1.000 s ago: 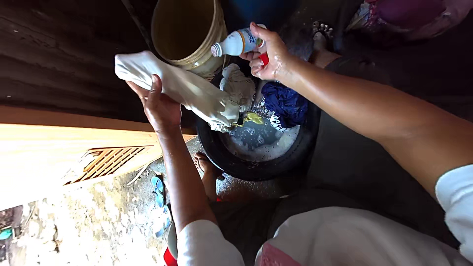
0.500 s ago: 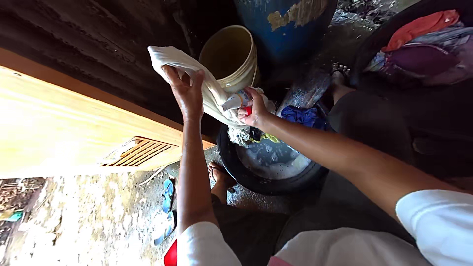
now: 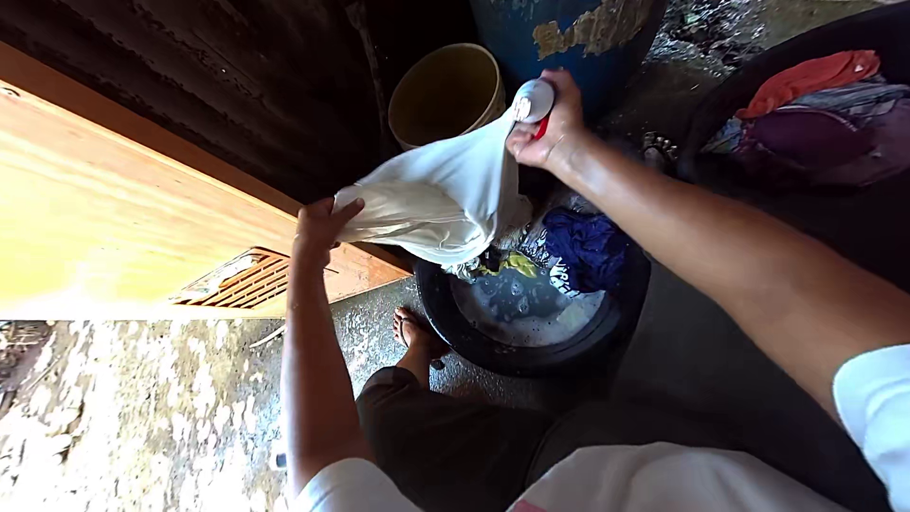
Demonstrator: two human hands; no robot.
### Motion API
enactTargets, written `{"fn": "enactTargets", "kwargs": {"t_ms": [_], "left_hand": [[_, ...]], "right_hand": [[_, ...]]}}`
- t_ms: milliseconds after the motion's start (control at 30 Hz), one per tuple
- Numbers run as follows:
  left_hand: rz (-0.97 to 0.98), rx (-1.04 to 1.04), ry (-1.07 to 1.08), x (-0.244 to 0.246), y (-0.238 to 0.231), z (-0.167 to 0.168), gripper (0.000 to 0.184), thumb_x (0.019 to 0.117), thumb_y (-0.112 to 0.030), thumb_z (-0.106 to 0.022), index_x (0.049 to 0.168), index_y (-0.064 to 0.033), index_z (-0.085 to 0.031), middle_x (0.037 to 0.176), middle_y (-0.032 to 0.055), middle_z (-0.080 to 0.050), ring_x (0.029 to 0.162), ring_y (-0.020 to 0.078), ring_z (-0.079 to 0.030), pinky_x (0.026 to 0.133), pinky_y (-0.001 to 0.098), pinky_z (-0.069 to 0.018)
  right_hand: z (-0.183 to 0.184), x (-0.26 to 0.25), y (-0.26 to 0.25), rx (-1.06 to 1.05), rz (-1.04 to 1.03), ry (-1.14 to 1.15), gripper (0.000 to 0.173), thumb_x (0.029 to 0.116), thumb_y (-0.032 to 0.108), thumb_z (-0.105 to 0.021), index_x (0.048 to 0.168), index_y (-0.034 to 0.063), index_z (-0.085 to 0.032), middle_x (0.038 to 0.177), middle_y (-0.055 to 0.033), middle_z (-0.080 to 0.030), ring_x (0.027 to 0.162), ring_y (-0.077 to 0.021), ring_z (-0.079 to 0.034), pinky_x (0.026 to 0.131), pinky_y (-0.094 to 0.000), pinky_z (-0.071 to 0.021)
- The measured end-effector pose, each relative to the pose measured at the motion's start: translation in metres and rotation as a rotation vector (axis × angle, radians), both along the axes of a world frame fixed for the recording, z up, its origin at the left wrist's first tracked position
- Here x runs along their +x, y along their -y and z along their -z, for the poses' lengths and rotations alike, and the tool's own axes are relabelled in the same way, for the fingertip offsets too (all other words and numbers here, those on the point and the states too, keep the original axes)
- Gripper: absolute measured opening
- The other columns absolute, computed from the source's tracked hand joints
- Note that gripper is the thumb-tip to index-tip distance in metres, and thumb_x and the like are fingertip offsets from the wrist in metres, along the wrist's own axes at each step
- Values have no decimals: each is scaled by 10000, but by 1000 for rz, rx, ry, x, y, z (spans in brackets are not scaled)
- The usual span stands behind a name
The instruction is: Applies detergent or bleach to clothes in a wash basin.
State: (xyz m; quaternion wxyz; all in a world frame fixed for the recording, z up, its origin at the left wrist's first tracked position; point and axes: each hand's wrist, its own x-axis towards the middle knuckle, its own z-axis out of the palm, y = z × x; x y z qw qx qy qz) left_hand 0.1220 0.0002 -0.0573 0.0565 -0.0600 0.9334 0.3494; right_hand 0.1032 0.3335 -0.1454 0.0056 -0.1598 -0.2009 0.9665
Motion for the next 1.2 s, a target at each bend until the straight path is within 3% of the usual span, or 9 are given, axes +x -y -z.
{"fn": "enactTargets", "kwargs": {"t_ms": [167, 300, 433, 533, 633, 700, 900, 1067, 1200], "left_hand": [[-262, 116, -106, -12, 40, 25, 365, 960, -296, -719, 1261, -99, -654, 1030, 77, -677, 690, 75, -543, 582, 256, -446], [-157, 125, -84, -28, 31, 98, 695, 979, -276, -693, 1507, 32, -363, 1314, 286, -595, 1103, 336, -663, 933, 484, -565], [113, -5, 331, -22, 2, 184, 465, 1013, -272, -652, 1349, 42, -585, 1244, 271, -655, 1107, 397, -653, 967, 576, -511], [183, -71, 336, -5, -18, 252, 395, 995, -220, -666, 1271, 63, -648, 1241, 273, -669, 1185, 429, -627, 1041, 617, -457], [104, -167, 311, 25, -37, 312, 681, 926, -295, -759, 1473, 15, -496, 1382, 322, -571, 1297, 532, -523, 1060, 708, -401], [64, -279, 305, 42, -48, 336, 818, 889, -297, -797, 1539, 2, -401, 1444, 325, -514, 1364, 537, -440, 1096, 698, -350], [107, -419, -27, 78, -44, 358, 293, 1000, -134, -586, 1246, -1, -674, 1237, 278, -653, 1202, 494, -572, 995, 660, -420], [-132, -155, -113, 107, -50, 382, 308, 940, -91, -673, 1212, 53, -662, 1379, 319, -518, 1294, 471, -511, 1056, 554, -462], [-68, -55, 62, 92, -73, 344, 355, 862, -78, -782, 1164, 85, -688, 1304, 334, -568, 1256, 474, -533, 1052, 567, -453]], "right_hand": [[-14, -37, -28, 47, 106, 28, 425, 1057, 510, -318, 771, 212, -419, 533, 52, -315, 405, -58, -288, 403, -211, -281], [15, -56, -21, 418, 66, 239, 386, 1046, 559, -418, 924, 199, -486, 629, 52, -370, 468, -61, -338, 453, -215, -324], [58, -48, -8, 798, 24, 312, 447, 1018, 546, -548, 1230, 153, -555, 839, 6, -477, 572, -74, -396, 494, -238, -338], [84, -36, 8, 982, -67, 179, 432, 1007, 378, -646, 1334, 115, -540, 968, -28, -576, 613, -67, -451, 515, -239, -376], [114, -30, 33, 1126, -135, -15, 556, 919, 200, -764, 1371, -18, -525, 1212, -141, -661, 1018, -147, -660, 910, -330, -552], [128, -32, 58, 1189, -148, -145, 593, 869, 159, -798, 1344, -75, -531, 1235, -205, -661, 1139, -222, -661, 1030, -384, -529], [114, -26, 126, 1321, -206, -319, 546, 850, 187, -813, 1276, -76, -596, 1188, -216, -688, 1126, -256, -670, 1018, -415, -516], [89, -28, 145, 1343, -231, -362, 554, 861, 223, -809, 1276, -74, -596, 1195, -230, -679, 1135, -290, -661, 1017, -453, -505], [79, -38, 115, 1338, -229, -356, 520, 873, 228, -795, 1263, -62, -610, 1171, -208, -696, 1118, -269, -677, 1017, -459, -518]]}}
